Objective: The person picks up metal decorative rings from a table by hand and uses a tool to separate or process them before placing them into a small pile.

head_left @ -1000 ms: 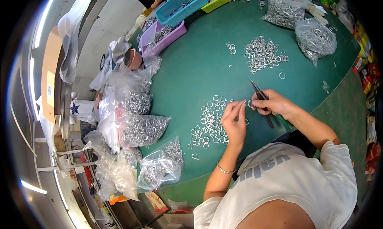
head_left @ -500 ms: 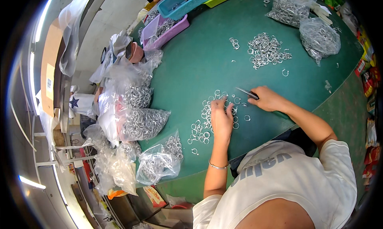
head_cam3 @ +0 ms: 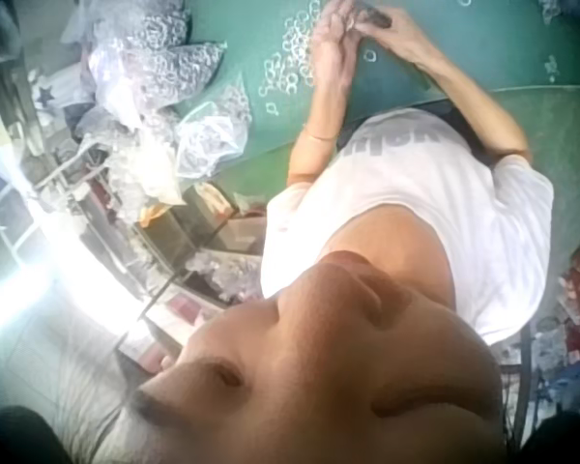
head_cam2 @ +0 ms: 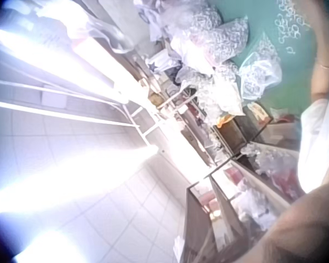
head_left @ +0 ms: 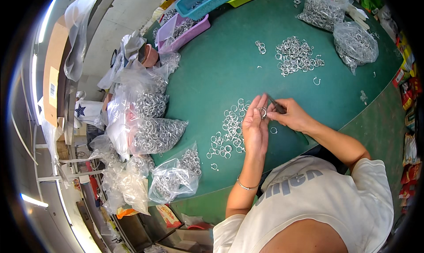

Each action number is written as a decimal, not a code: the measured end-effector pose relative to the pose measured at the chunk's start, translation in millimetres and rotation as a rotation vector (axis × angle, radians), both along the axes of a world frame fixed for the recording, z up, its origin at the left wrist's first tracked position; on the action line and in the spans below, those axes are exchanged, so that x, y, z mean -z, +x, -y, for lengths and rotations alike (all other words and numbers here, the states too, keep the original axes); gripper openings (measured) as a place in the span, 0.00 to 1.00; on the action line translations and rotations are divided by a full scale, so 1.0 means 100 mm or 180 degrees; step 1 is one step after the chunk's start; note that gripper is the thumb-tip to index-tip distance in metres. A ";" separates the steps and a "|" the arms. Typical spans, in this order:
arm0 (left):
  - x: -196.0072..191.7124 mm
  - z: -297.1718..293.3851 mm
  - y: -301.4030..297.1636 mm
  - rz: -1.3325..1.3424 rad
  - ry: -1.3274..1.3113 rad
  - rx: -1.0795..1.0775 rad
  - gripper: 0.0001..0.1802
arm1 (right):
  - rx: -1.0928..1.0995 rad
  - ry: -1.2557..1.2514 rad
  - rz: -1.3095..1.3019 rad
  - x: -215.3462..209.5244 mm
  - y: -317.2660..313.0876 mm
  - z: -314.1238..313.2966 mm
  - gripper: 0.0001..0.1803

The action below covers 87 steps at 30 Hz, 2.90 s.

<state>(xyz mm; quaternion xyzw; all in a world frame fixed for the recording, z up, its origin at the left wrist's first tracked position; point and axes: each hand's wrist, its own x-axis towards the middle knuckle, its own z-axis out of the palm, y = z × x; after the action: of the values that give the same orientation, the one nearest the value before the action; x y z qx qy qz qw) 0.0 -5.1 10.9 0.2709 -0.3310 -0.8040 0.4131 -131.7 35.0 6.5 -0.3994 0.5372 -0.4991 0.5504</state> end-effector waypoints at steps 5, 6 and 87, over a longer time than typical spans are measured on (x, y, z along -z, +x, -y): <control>-0.07 -0.04 -0.01 -0.0003 -0.0225 0.0092 0.29 | 0.0004 0.0115 0.0351 -0.12 -0.04 0.01 0.09; -0.07 -0.04 -0.02 0.0015 -0.0226 0.0093 0.29 | -0.0060 0.0122 0.0337 -0.12 -0.04 0.01 0.09; 0.69 1.66 -1.43 0.2766 -0.2987 -0.0437 0.21 | 0.1339 -0.0335 -0.3268 0.23 -1.35 0.37 0.15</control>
<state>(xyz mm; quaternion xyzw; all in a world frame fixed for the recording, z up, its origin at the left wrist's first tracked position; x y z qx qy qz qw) -142.8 -170.7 -58.4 0.3830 -0.7666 -0.3623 0.3665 -266.6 -2.2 -16.6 -0.5023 0.7788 -0.3657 0.0859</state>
